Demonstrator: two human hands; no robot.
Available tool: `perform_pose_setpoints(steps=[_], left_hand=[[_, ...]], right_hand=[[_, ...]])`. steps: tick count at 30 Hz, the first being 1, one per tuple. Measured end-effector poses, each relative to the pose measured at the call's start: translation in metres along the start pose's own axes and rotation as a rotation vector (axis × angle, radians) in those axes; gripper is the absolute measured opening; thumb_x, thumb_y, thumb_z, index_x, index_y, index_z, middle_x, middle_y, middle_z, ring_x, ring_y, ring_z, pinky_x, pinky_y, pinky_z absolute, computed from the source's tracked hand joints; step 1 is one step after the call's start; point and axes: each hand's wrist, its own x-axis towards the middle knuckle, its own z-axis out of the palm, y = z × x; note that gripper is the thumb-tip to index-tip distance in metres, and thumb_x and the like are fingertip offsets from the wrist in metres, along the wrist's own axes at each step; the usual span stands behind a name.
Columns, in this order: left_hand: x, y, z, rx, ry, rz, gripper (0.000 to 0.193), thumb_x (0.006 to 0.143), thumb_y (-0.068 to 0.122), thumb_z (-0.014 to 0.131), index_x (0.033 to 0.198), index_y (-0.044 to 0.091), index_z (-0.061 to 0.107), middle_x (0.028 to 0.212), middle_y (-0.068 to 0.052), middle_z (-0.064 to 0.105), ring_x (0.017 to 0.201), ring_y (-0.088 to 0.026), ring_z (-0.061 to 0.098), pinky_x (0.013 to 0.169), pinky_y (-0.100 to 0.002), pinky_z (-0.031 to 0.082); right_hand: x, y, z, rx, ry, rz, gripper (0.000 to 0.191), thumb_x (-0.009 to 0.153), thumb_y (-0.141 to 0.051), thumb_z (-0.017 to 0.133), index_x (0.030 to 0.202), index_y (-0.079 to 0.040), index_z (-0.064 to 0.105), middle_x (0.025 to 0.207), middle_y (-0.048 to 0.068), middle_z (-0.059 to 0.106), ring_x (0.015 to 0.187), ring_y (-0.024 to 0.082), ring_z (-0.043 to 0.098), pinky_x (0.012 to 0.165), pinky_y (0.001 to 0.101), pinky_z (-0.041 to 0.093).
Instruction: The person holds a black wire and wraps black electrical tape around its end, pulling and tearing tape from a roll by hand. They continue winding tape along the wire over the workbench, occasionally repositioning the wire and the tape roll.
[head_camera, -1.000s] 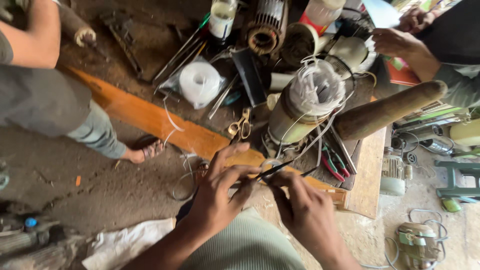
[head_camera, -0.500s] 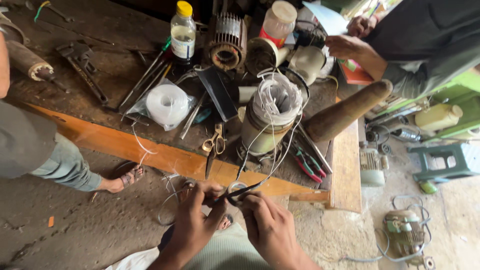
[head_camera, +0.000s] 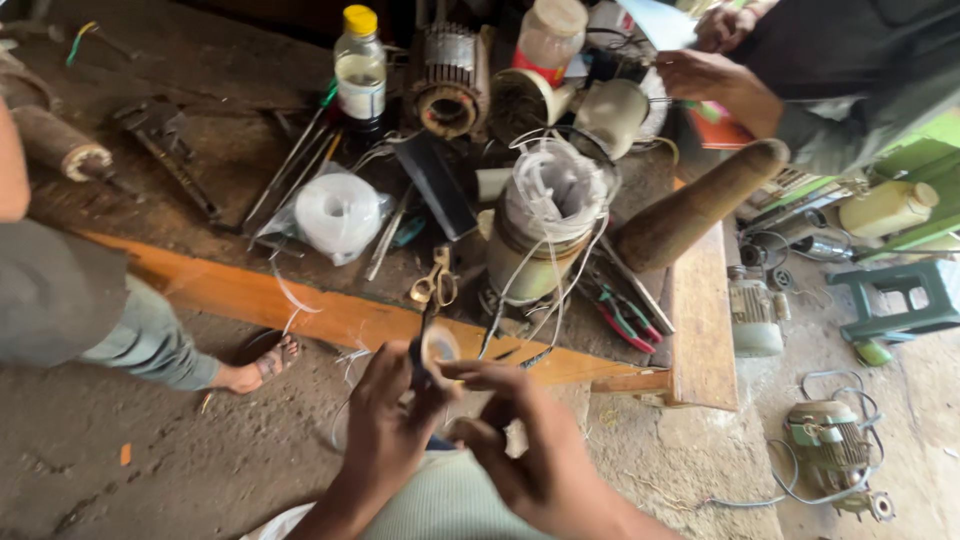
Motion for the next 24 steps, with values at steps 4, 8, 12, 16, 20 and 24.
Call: perform_pose_setpoints(steps=[4, 8, 12, 16, 20, 24], left_hand=[[0.018, -0.010, -0.004, -0.168, -0.049, -0.109, 0.016, 0.099, 0.019, 0.070, 0.096, 0.004, 0.067, 0.083, -0.006, 0.056, 0.072, -0.018, 0.056, 0.066, -0.031, 0.047], [0.023, -0.007, -0.012, -0.387, -0.307, -0.321, 0.016, 0.100, 0.020, 0.063, 0.108, 0.007, 0.069, 0.090, -0.008, 0.056, 0.071, -0.017, 0.056, 0.066, -0.031, 0.049], [0.028, -0.005, -0.024, -0.268, -0.259, 0.188, 0.021, 0.105, 0.013, 0.058, 0.122, 0.000, 0.058, 0.112, -0.009, 0.057, 0.103, -0.017, 0.060, 0.090, -0.033, 0.051], [0.033, -0.009, -0.034, -0.223, -0.243, 0.131, 0.017, 0.097, 0.008, 0.069, 0.112, 0.005, 0.061, 0.115, -0.006, 0.060, 0.094, -0.014, 0.064, 0.073, -0.028, 0.056], [0.037, -0.014, -0.034, -0.600, -0.380, -0.183, 0.020, 0.088, -0.001, 0.073, 0.108, 0.001, 0.072, 0.119, -0.007, 0.064, 0.073, -0.013, 0.065, 0.055, -0.025, 0.055], [0.040, -0.025, -0.040, -0.537, -0.370, -0.217, 0.026, 0.078, 0.009, 0.079, 0.102, 0.000, 0.074, 0.107, -0.007, 0.067, 0.073, -0.013, 0.071, 0.055, -0.028, 0.062]], right_hand=[[0.005, 0.022, 0.003, -0.150, 0.206, -0.127, 0.026, 0.090, 0.000, 0.072, 0.109, -0.003, 0.054, 0.109, 0.011, 0.071, 0.063, 0.012, 0.058, 0.056, 0.0257, 0.051], [0.021, 0.045, 0.002, -0.220, 0.062, -0.196, 0.020, 0.093, 0.002, 0.068, 0.099, -0.004, 0.051, 0.125, 0.015, 0.072, 0.063, 0.013, 0.062, 0.059, 0.0253, 0.053], [0.035, 0.046, -0.001, -0.654, 0.064, -0.455, 0.030, 0.091, 0.000, 0.070, 0.116, 0.001, 0.054, 0.093, 0.008, 0.070, 0.070, 0.024, 0.069, 0.060, 0.0326, 0.051], [0.018, 0.013, 0.006, -0.688, 0.121, -0.486, 0.028, 0.091, -0.006, 0.074, 0.108, -0.005, 0.052, 0.088, 0.008, 0.069, 0.065, 0.022, 0.066, 0.056, 0.0331, 0.048], [0.014, -0.021, 0.016, -0.288, 0.005, 0.466, 0.031, 0.087, -0.012, 0.081, 0.114, -0.009, 0.066, 0.066, 0.012, 0.066, 0.054, 0.021, 0.062, 0.052, 0.0332, 0.048], [0.031, -0.035, 0.024, 0.031, 0.023, 0.241, 0.030, 0.096, -0.002, 0.071, 0.123, -0.004, 0.058, 0.092, 0.011, 0.062, 0.065, 0.014, 0.056, 0.058, 0.0292, 0.047]])
